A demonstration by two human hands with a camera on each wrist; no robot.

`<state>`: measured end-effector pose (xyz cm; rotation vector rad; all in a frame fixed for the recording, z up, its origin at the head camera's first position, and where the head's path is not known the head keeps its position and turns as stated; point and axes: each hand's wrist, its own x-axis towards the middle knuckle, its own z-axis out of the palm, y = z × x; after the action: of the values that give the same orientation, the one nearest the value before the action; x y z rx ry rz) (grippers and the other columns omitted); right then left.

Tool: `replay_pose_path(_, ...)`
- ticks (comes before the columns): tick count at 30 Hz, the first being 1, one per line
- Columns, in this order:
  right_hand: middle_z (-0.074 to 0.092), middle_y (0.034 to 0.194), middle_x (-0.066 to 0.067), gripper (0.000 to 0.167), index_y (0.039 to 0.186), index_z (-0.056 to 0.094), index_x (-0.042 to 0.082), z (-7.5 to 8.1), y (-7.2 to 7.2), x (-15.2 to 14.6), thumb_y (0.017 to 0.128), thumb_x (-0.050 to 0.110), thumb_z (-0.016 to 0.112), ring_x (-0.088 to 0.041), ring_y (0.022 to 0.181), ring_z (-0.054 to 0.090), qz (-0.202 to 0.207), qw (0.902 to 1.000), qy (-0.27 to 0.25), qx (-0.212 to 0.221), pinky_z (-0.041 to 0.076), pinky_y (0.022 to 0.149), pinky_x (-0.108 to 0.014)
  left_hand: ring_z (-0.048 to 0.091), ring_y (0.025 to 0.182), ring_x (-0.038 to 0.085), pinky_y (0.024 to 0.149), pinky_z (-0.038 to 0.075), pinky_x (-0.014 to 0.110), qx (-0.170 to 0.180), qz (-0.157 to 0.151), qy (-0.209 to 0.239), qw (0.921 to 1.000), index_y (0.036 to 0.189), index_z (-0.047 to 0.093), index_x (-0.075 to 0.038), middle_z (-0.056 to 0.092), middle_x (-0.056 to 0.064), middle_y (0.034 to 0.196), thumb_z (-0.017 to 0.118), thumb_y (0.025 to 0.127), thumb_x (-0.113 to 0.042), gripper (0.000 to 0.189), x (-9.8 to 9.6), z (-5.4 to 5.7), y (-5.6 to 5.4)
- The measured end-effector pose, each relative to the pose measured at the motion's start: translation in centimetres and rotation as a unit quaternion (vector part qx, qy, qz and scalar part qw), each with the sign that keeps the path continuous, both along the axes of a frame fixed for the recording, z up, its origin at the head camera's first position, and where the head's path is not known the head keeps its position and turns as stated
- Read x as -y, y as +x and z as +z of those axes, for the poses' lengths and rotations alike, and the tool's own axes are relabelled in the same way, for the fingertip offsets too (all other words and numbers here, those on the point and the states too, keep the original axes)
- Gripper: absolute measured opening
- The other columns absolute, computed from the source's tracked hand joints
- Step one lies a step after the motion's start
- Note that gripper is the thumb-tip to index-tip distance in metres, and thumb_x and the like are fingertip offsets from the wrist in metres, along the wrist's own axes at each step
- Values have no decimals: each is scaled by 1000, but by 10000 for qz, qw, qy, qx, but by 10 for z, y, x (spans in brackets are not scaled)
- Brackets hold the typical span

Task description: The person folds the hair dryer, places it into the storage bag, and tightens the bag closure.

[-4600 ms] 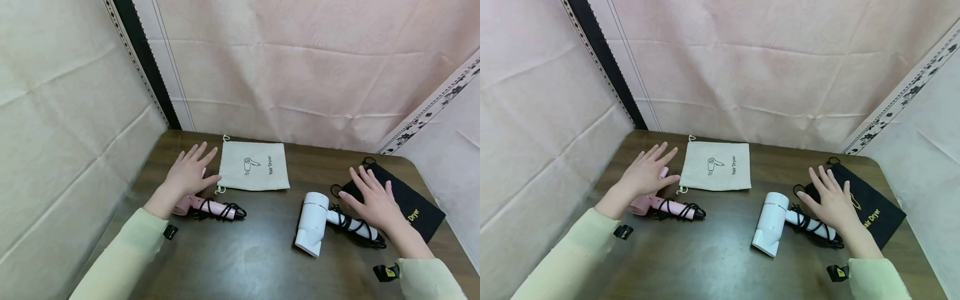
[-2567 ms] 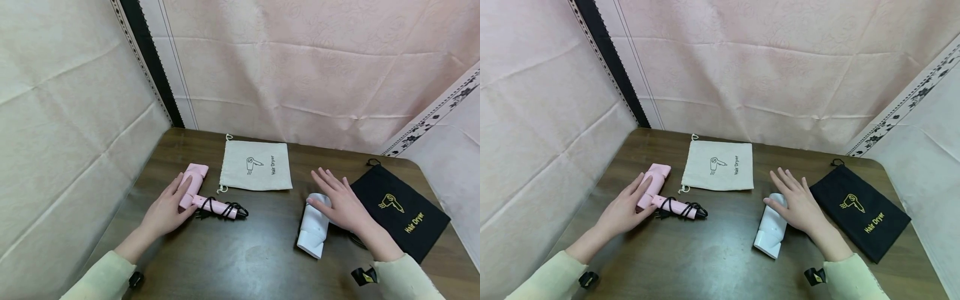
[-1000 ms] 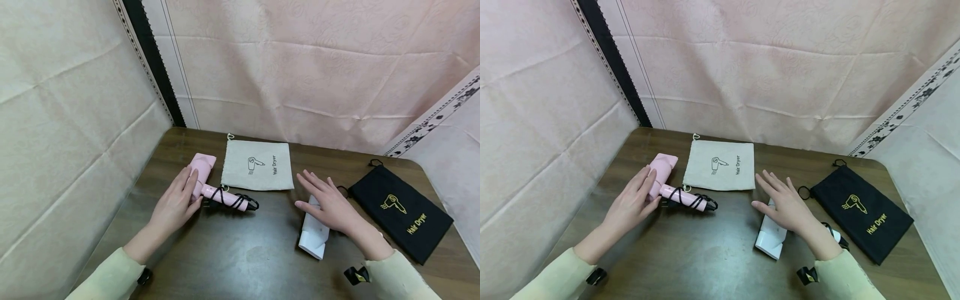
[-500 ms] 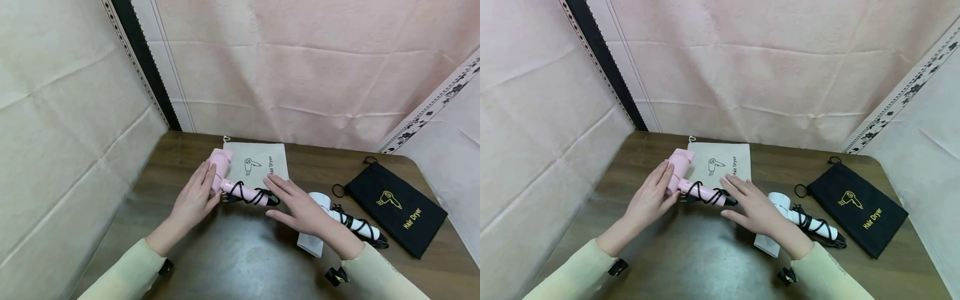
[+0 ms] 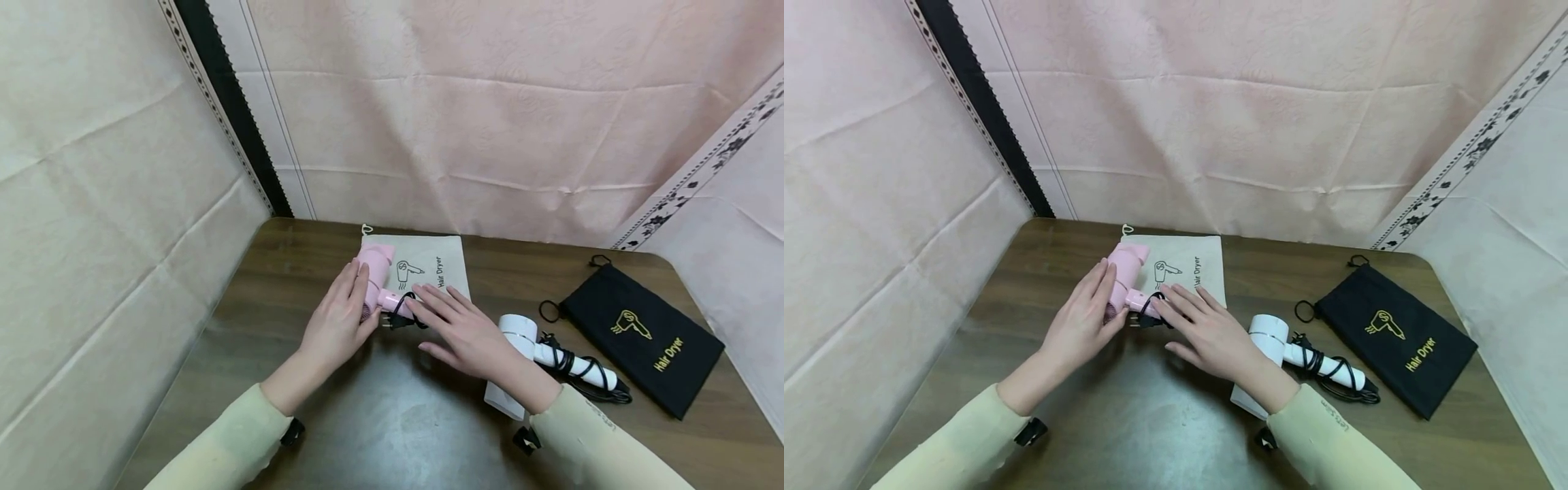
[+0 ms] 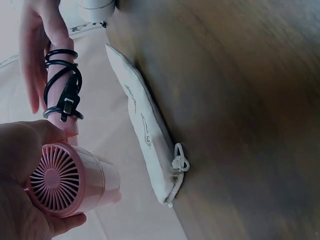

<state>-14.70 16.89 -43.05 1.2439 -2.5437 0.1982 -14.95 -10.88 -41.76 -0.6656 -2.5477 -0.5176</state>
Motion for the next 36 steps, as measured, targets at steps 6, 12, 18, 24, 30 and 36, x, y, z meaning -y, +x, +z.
replay_pose_path(6,43,168,-11,82,166,40,16,-4,-7,-5,97,36,79,-28,154,44,169,9980,128,-590,36,125,-53,53,142,48,112,49,56,27,-43,48,10000,150,52,11,50,34,154,83,92,-22,73,-4,-3,1)
replay_pose_path(12,46,166,-11,86,165,41,14,-1,-13,-11,93,32,84,-27,149,50,381,9929,326,-1075,43,120,-51,54,141,48,111,50,56,-56,-175,103,9998,149,53,10,52,34,153,82,92,-20,71,-7,-2,2)
replay_pose_path(18,41,169,-10,78,166,38,11,6,-13,-18,99,27,75,-24,152,46,482,9883,665,-1287,43,120,-51,55,139,47,109,52,56,-222,-281,272,9990,146,56,10,54,33,151,83,89,-19,70,-9,0,3)
replay_pose_path(24,42,169,-13,53,164,41,8,9,-20,-26,120,29,20,-26,152,46,776,9824,743,-1529,44,119,-50,56,138,47,107,54,56,-317,-334,467,9978,145,57,10,55,33,151,84,88,-18,69,-13,1,4)
replay_pose_path(30,44,167,-14,55,163,42,6,15,-30,-34,120,25,14,-28,151,47,1097,9767,791,-1666,44,119,-50,57,137,49,106,54,57,-274,-265,588,9975,144,58,9,55,33,150,85,88,-18,68,-19,1,7)
replay_pose_path(36,41,169,-15,56,165,38,6,19,-35,-39,119,16,9,-28,153,45,1200,9701,1067,-1821,43,119,-51,55,139,50,106,53,58,-152,-218,654,9975,146,58,8,54,33,152,85,90,-17,67,-24,0,9)
